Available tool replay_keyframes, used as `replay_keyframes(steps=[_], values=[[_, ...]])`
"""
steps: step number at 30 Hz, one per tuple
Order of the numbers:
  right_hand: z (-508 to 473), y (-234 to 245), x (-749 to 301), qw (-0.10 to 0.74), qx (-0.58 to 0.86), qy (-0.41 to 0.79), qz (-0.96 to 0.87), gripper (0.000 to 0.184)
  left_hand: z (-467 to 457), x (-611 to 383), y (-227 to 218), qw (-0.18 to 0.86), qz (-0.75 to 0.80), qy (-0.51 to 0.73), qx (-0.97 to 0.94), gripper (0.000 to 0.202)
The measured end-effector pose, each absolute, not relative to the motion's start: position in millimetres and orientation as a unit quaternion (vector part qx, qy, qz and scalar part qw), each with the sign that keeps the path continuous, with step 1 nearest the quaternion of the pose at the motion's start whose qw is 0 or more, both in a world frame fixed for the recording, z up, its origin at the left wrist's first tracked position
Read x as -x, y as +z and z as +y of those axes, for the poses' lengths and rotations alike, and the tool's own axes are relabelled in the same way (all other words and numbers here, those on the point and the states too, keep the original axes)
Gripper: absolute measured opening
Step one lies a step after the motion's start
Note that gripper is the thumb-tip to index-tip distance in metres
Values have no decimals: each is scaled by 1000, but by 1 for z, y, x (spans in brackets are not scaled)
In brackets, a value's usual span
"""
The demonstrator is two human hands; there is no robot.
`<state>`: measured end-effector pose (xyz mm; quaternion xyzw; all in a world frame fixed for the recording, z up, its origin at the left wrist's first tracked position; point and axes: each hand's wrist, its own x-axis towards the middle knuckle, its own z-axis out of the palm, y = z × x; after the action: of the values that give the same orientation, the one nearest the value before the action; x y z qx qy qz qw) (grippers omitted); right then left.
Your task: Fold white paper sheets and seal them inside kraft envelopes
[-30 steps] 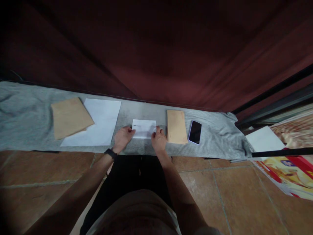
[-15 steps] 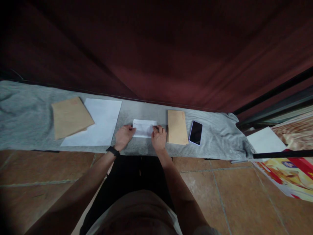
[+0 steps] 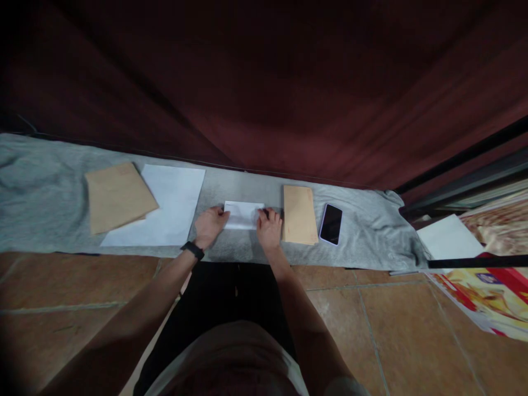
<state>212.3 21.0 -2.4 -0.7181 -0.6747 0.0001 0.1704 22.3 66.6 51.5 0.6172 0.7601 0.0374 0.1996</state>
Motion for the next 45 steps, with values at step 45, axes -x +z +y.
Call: replay_keyframes(steps=[45], values=[[28,6,-200,134,729,-4,-671,44,80,-22,37,181,767,59,-613,38]])
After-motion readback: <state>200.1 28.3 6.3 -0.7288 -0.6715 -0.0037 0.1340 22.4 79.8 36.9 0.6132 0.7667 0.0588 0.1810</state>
